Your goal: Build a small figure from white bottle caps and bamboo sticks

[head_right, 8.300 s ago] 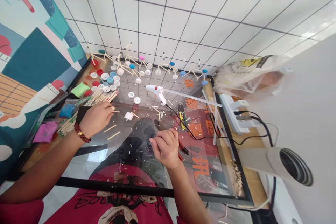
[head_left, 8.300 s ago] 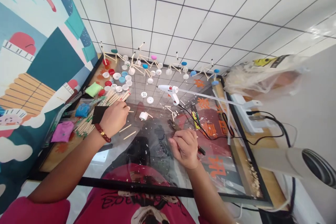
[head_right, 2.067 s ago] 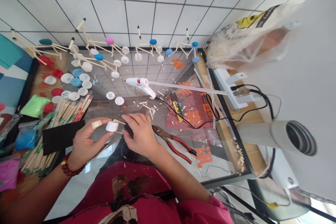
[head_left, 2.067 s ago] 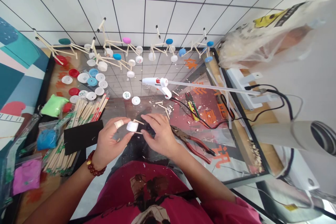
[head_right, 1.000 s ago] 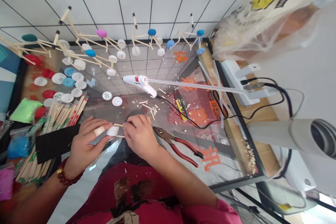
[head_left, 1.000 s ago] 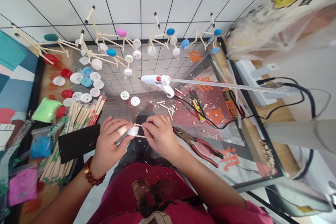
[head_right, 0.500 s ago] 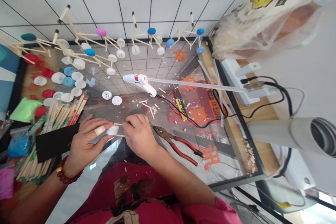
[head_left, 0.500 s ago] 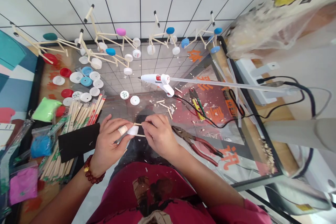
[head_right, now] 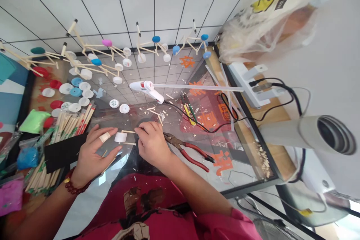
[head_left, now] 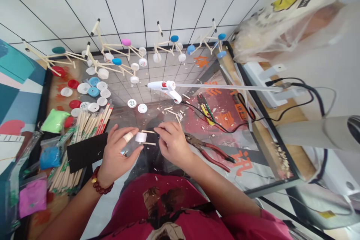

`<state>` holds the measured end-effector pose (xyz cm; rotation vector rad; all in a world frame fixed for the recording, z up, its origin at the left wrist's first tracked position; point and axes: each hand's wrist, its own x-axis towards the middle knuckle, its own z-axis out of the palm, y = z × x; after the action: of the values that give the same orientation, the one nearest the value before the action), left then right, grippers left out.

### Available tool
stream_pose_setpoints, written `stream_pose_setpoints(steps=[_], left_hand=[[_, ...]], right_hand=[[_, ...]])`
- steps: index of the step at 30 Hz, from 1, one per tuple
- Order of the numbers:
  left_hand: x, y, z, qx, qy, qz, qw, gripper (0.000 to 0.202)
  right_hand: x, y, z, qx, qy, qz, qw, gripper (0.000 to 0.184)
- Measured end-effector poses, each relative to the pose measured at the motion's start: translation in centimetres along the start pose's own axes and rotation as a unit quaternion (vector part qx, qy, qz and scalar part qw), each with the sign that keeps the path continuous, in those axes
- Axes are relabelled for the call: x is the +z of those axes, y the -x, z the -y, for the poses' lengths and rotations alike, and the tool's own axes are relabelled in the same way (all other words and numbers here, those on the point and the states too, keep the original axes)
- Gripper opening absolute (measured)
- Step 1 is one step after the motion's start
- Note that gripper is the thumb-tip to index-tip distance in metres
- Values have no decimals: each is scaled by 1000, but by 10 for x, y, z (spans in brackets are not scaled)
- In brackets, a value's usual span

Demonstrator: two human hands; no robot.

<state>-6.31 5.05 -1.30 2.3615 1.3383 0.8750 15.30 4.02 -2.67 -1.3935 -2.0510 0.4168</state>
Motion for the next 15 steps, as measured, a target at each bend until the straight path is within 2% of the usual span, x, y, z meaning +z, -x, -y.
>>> stream_pose_setpoints(steps=[3,6,10,11,15], left_hand=[[-3,3,-1,0,0,-6,1000,47],[-7,5,0,-4,12,-28,1000,48],[-11,5,-2,-11,24,-87,996,44],[-11,5,-4,-7,23,-99,995,43],[-13,8,-15,60,20,-123,990,43]], right_hand=[[-3,3,1,-7,17,9,1000,35],[-7,7,1,-30,30,-7,999,33],[-14,7,0,-64,64,-53,995,16],[-17,5,1,-74,73,-58,993,13],[-41,8,11,-107,77,-71,989,22]])
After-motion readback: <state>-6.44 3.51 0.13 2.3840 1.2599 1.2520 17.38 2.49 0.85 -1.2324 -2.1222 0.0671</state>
